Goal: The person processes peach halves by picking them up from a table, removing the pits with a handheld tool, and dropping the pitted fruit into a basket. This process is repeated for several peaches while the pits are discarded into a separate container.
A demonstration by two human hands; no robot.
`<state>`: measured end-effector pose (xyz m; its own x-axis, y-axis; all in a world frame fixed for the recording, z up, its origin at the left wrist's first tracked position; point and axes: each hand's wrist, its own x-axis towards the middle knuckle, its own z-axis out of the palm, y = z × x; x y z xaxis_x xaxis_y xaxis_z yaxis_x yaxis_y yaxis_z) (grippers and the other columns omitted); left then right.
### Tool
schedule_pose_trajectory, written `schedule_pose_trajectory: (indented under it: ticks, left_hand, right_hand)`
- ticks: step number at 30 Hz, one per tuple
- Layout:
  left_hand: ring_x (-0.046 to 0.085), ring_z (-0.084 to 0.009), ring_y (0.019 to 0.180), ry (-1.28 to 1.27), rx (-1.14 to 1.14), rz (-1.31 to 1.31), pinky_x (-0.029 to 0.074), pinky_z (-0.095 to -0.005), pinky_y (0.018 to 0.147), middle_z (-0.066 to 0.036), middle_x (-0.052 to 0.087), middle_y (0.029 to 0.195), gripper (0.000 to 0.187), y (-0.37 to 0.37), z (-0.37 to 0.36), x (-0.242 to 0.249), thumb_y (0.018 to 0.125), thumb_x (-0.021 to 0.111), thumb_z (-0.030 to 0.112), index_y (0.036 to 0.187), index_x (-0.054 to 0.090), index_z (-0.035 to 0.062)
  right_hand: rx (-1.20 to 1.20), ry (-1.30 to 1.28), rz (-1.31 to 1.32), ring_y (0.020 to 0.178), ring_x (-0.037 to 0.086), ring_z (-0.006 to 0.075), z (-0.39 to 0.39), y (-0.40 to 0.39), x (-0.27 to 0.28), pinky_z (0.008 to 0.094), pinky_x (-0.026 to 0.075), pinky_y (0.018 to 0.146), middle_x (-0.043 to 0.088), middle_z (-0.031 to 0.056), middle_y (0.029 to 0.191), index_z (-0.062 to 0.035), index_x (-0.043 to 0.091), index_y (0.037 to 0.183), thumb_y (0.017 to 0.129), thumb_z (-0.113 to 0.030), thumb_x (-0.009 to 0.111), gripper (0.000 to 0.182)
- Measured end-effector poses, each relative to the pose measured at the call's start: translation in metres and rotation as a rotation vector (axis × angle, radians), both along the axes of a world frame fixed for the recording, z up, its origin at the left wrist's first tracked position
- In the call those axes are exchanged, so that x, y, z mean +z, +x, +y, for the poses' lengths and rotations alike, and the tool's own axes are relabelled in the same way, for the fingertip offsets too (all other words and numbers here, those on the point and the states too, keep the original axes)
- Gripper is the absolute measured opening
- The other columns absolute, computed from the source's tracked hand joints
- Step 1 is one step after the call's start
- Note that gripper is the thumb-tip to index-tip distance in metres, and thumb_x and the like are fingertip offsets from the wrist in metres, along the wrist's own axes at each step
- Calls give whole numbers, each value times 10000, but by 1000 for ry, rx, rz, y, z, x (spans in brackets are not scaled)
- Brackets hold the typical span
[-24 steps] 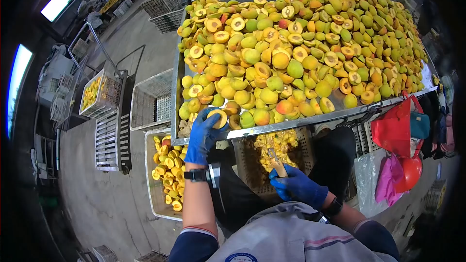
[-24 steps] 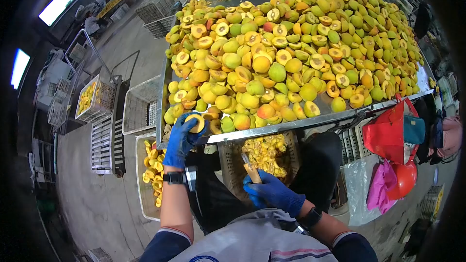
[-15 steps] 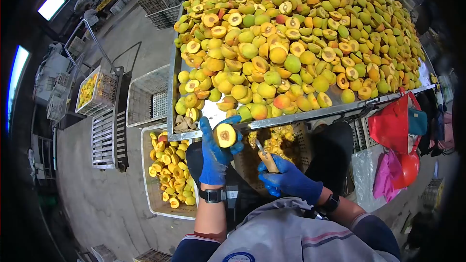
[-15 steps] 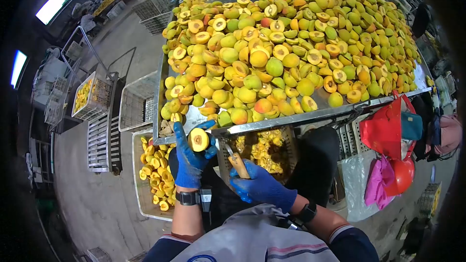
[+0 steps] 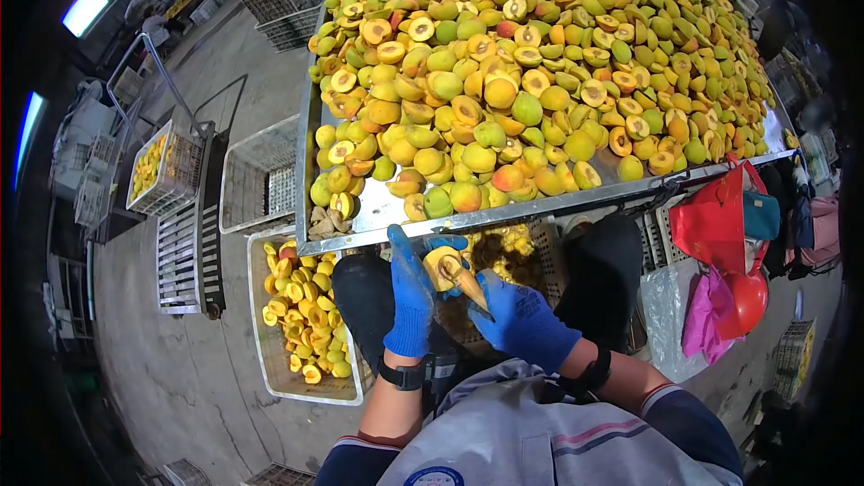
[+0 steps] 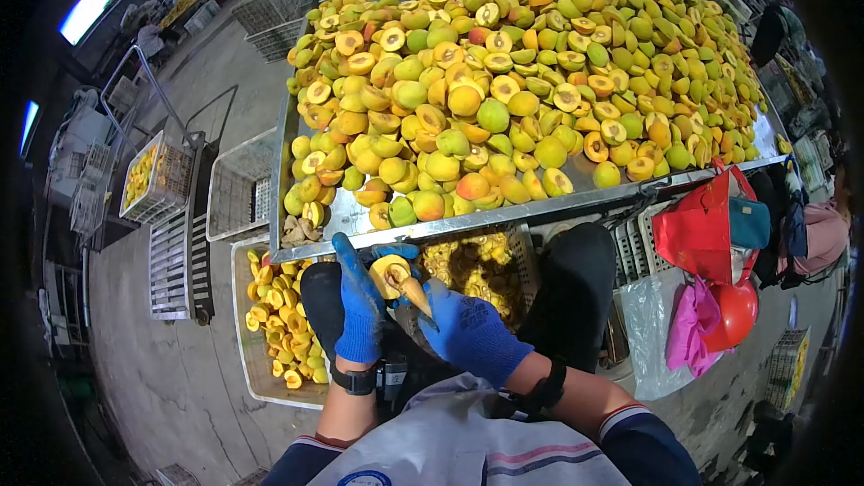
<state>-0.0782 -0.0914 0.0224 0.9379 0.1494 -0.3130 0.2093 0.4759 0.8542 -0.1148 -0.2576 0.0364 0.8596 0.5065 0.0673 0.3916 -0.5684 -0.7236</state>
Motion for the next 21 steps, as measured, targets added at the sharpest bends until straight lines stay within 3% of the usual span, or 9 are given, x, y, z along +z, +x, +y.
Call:
schedule_pose_trajectory:
  ticks: [2, 4, 7, 11, 13, 17, 20, 21]
  left_hand:
    - [660, -229, 624, -26, 2, 36, 570, -300, 563, -171, 678, 821, 778, -2, 2, 1, 949, 282, 655, 1004, 606, -50]
    - [657, -189, 675, 35, -49, 5, 556, -277, 642, -122, 681, 834, 752, -3, 3, -1, 948, 245, 670, 1012, 589, 5]
    - [642, -211, 584, 35, 116, -15, 552, -291, 539, -166, 668, 765, 748, 0, -9, 2, 957, 264, 646, 913, 604, -19]
    - [638, -205, 591, 53, 107, -61, 547, -285, 565, -153, 664, 748, 720, -2, -8, -13, 969, 272, 624, 951, 589, -22]
    - [643, -216, 658, 157, 132, -159, 550, -294, 620, -142, 663, 825, 718, -2, -11, -17, 974, 232, 624, 1086, 529, -20]
    - [633, -201, 790, 97, 203, -233, 537, -293, 731, -140, 638, 943, 635, -8, -10, -40, 1007, 303, 536, 1088, 551, -42]
    - [614, -194, 867, 37, 248, -124, 522, -307, 786, -128, 611, 1023, 571, -8, -17, -29, 1031, 300, 463, 1148, 533, -45]
    - [614, -193, 865, 73, 355, -102, 519, -310, 790, -125, 614, 1012, 561, -8, -25, -19, 1034, 305, 450, 1151, 537, -47]
  right_hand:
    - [-35, -13, 45, 618, 577, 373, 0, 1, 6, 410, 467, 524, 563, 283, 915, 79, 538, 1056, 847, -150, 645, 328]
    - [16, -90, 116, 639, 593, 383, -1, 1, 7, 421, 466, 534, 566, 281, 873, 110, 469, 1123, 856, -157, 638, 414]
    - [41, -29, 41, 647, 599, 386, -1, -5, -1, 423, 473, 542, 562, 300, 887, 109, 496, 1095, 856, -154, 638, 382]
    - [55, 25, 43, 647, 599, 383, -1, -12, -8, 418, 483, 548, 566, 315, 900, 128, 497, 1078, 853, -153, 639, 387]
    - [120, 59, -11, 635, 594, 379, -2, -14, -18, 418, 486, 542, 563, 329, 948, 117, 534, 1046, 839, -148, 653, 357]
    - [193, 114, -158, 630, 595, 369, -1, -12, -10, 400, 488, 534, 554, 327, 994, 83, 587, 983, 811, -115, 666, 274]
    - [124, 279, 48, 624, 591, 359, 1, -11, -10, 379, 484, 525, 538, 325, 1008, 49, 619, 909, 775, -73, 668, 188]
    - [217, 270, -131, 619, 592, 347, 1, -6, -18, 375, 480, 527, 549, 300, 938, 55, 602, 948, 777, -78, 667, 226]
